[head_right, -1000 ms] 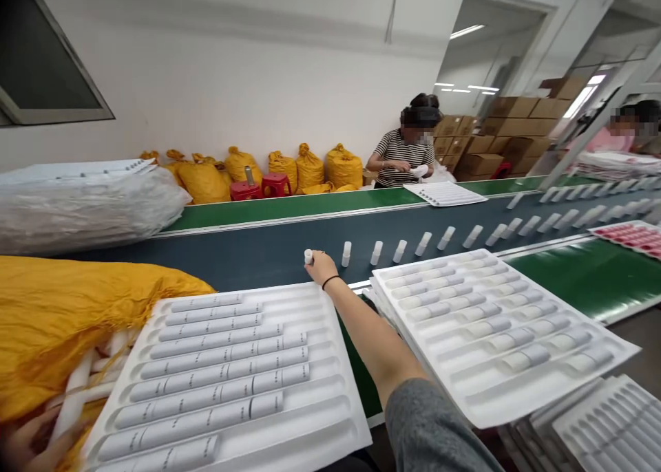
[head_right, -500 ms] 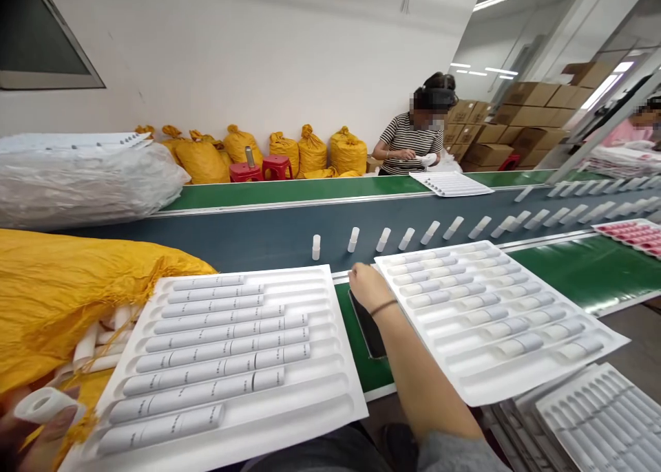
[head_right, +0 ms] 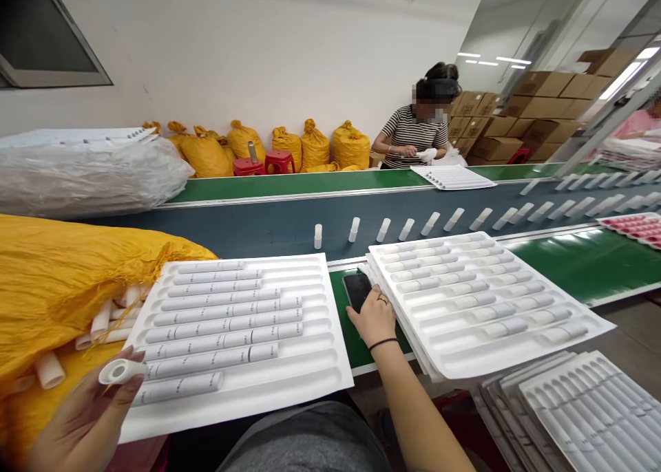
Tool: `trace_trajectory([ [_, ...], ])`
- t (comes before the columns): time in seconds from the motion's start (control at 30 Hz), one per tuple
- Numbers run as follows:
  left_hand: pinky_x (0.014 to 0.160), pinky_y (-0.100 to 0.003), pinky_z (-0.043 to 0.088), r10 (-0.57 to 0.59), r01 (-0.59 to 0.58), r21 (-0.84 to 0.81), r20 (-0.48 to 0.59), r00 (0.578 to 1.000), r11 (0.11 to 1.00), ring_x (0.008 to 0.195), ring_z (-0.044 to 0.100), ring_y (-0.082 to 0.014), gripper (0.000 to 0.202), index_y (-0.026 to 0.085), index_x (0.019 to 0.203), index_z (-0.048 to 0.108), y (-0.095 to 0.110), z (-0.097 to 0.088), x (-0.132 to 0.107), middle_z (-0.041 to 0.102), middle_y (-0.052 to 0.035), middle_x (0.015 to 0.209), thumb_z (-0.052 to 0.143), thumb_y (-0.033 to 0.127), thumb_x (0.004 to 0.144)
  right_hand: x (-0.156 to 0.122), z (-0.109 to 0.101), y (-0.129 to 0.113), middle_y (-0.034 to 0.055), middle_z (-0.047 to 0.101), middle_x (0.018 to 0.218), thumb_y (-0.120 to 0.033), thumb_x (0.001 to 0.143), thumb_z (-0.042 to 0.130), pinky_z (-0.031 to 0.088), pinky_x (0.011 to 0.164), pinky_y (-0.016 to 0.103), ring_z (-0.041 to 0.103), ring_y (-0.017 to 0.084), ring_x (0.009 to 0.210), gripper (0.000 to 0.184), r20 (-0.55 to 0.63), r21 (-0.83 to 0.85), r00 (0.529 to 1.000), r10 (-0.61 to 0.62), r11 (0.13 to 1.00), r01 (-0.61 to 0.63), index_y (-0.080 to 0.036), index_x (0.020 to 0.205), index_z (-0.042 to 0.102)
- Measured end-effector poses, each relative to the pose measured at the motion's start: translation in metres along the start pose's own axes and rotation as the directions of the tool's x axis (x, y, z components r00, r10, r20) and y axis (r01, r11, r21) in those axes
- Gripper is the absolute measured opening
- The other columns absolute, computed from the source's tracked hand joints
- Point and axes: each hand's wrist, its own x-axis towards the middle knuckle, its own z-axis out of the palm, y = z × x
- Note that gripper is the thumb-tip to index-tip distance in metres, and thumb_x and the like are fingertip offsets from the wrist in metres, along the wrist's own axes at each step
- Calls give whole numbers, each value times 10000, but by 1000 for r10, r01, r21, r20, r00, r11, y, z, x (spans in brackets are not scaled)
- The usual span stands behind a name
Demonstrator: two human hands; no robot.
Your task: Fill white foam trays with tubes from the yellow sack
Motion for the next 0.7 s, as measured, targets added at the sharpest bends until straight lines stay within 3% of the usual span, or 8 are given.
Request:
trace_trajectory([
  [0.1,1070,-440,413,-8,11,-84,38,999,996,1175,555,-272,358,248,1097,634,16,2,-5,636,-38,1176,644,437,794,3,3,0,279,548,1219,-471,797,603,406,943,389,537,370,1139,911,-22,15,1000,21,1000,-21,106,1402,243],
  [0.33,951,-328,477,234,-219,-127,116,965,967,1109,560,-211,278,262,1110,642,34,20,-11,608,-46,1126,631,299,834,-6,0,5,313,546,1217,-480,843,567,443,886,424,549,395,1112,920,-22,26,1000,-15,1000,16,131,1418,192],
  [0.43,996,-325,437,257,-229,-176,160,953,958,1136,536,-190,306,285,1151,619,40,28,-16,577,-42,1160,616,221,853,-19,-12,-5,338,545,1198,-405,892,522,429,896,474,535,416,1108,715,-107,42,980,-166,984,171,131,1341,367],
  [0.5,1014,-326,418,285,-244,-207,201,937,947,1156,518,-184,343,304,1181,601,46,32,-19,561,-40,1175,608,190,858,-27,-21,-22,266,591,1165,-273,934,443,420,931,446,551,351,1099,419,-152,103,914,-377,914,393,23,1208,555],
  [0.57,1013,-329,418,317,-260,-246,227,921,934,1165,510,-183,370,321,1203,585,53,35,-21,550,-39,1182,600,175,863,-32,-27,-44,153,645,1093,-166,926,424,442,925,360,588,254,1040,281,-105,198,770,-629,745,636,-106,1095,641],
  [0.63,1006,-327,423,344,-279,-271,231,910,921,1163,510,-182,381,334,1212,576,60,37,-23,546,-37,1181,592,171,869,-35,-30,-66,86,671,992,-127,869,517,476,859,311,614,215,948,211,-30,266,621,-783,592,761,-170,1008,671],
  [0.7,1002,-321,425,366,-307,-246,246,897,919,1156,514,-178,386,342,1227,566,64,35,-24,553,-35,1177,582,178,878,-37,-31,-81,86,664,908,-103,789,607,493,796,336,617,237,875,160,3,289,547,-837,525,801,-160,921,677],
])
